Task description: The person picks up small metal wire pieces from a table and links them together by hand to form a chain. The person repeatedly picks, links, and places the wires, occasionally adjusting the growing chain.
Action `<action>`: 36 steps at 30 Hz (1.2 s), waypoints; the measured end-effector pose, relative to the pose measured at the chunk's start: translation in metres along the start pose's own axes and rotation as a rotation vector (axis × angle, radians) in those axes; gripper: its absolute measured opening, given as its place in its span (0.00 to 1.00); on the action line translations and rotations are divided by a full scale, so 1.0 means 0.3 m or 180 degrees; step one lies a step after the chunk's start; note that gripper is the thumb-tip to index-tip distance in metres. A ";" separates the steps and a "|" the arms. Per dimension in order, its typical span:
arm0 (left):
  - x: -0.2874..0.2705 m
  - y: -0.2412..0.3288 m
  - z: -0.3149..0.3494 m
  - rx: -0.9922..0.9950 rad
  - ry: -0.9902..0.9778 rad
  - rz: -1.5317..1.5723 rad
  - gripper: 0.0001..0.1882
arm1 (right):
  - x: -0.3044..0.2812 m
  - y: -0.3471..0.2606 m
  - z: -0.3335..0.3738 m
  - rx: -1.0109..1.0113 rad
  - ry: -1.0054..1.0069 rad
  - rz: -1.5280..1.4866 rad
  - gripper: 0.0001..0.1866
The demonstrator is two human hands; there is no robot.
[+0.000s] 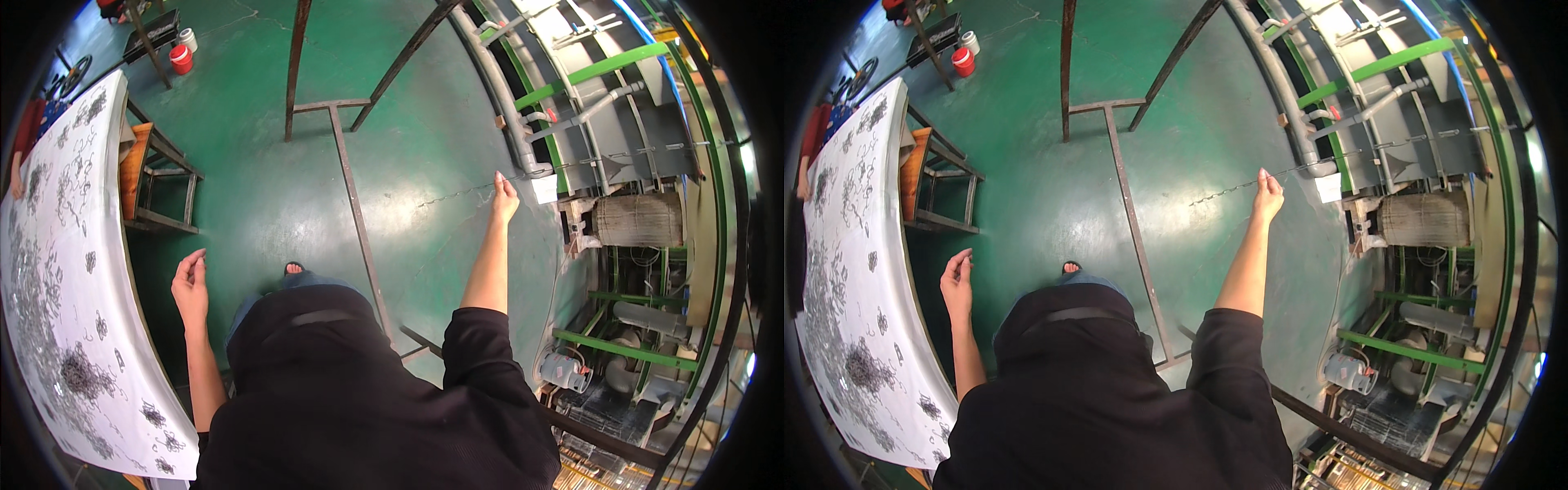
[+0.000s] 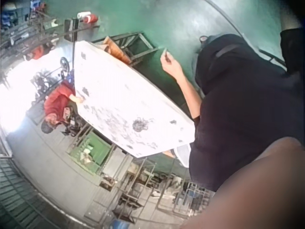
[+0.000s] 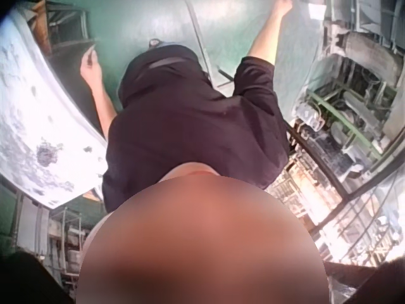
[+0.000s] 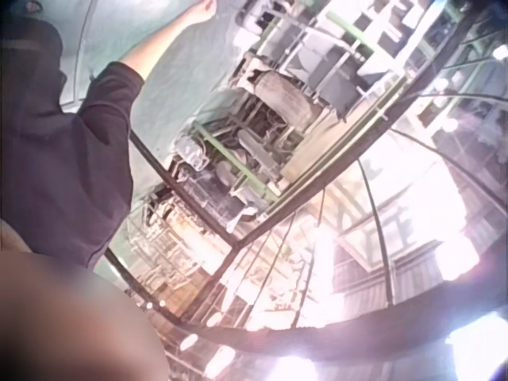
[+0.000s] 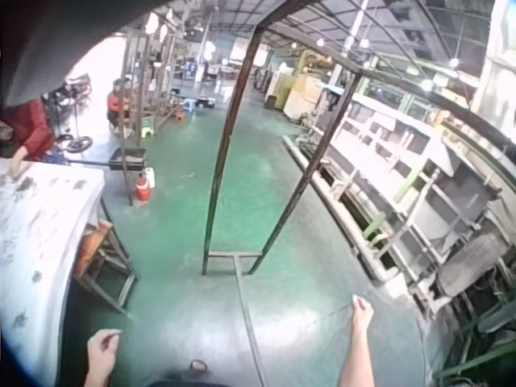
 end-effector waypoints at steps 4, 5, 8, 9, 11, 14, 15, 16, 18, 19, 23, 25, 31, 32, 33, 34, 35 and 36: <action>-0.009 0.006 0.034 0.0009 0.0082 0.0059 0.11 | 0.039 0.001 -0.035 -0.0064 0.0049 -0.0139 0.24; -0.009 0.003 0.043 -0.0057 0.0093 -0.0029 0.10 | 0.043 -0.002 -0.043 -0.0053 0.0055 -0.0138 0.23; -0.004 -0.007 0.063 -0.0161 0.0088 -0.0067 0.10 | 0.062 -0.008 -0.050 -0.0052 0.0075 -0.0245 0.22; -0.002 -0.009 0.068 -0.0151 0.0092 -0.0076 0.10 | 0.065 -0.009 -0.052 -0.0028 0.0074 -0.0275 0.22; 0.000 -0.014 0.074 -0.0145 0.0084 -0.0085 0.10 | 0.070 -0.013 -0.055 -0.0038 0.0061 -0.0315 0.22; 0.004 -0.020 0.074 -0.0136 0.0068 -0.0090 0.10 | 0.071 -0.011 -0.059 -0.0033 0.0014 -0.0300 0.21; 0.005 -0.020 0.073 -0.0118 0.0077 -0.0098 0.10 | 0.069 -0.004 -0.060 0.0041 -0.0008 -0.0267 0.21; 0.007 -0.020 0.072 -0.0117 0.0069 -0.0042 0.10 | 0.065 0.005 -0.063 0.0130 -0.0012 -0.0243 0.20; 0.008 -0.019 0.071 -0.0098 0.0042 -0.0143 0.10 | 0.056 0.016 -0.063 0.0080 0.0006 -0.0199 0.20; 0.012 -0.019 0.071 -0.0107 0.0013 -0.0102 0.10 | 0.050 0.023 -0.064 0.0061 0.0023 -0.0180 0.19; 0.028 -0.021 0.077 -0.0078 0.0011 -0.0143 0.10 | 0.035 0.051 -0.073 -0.0086 -0.0049 -0.0081 0.18; 0.038 -0.027 0.083 -0.0084 -0.0024 -0.0146 0.10 | 0.022 0.066 -0.072 -0.0053 -0.0036 0.0018 0.18; 0.061 -0.045 0.105 -0.0147 -0.0079 -0.0151 0.10 | 0.005 0.061 -0.034 0.0053 -0.0178 -0.0178 0.19; 0.061 -0.044 0.106 -0.0144 -0.0067 -0.0195 0.10 | 0.004 0.060 -0.026 0.0177 -0.0209 -0.0195 0.19; 0.062 -0.043 0.106 -0.0133 -0.0064 -0.0197 0.10 | 0.004 0.059 -0.020 0.0305 -0.0251 -0.0225 0.19; 0.061 -0.044 0.100 -0.0142 -0.0068 -0.0170 0.10 | 0.010 0.056 -0.012 0.0430 -0.0294 -0.0255 0.19; 0.061 -0.040 0.099 -0.0107 -0.0055 -0.0190 0.10 | 0.010 0.047 -0.005 0.0415 -0.0272 -0.0284 0.19; 0.061 -0.038 0.097 -0.0091 -0.0047 -0.0181 0.10 | 0.010 0.038 0.002 0.0396 -0.0251 -0.0314 0.19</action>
Point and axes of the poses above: each hand's wrist, its own z-axis away from the middle knuckle, its own x-axis out of the palm, y = z × x, the point moved 6 cm from there along -z, towards the middle knuckle, and after that the axes turned 5 degrees about -y, right-handed, at the moved point
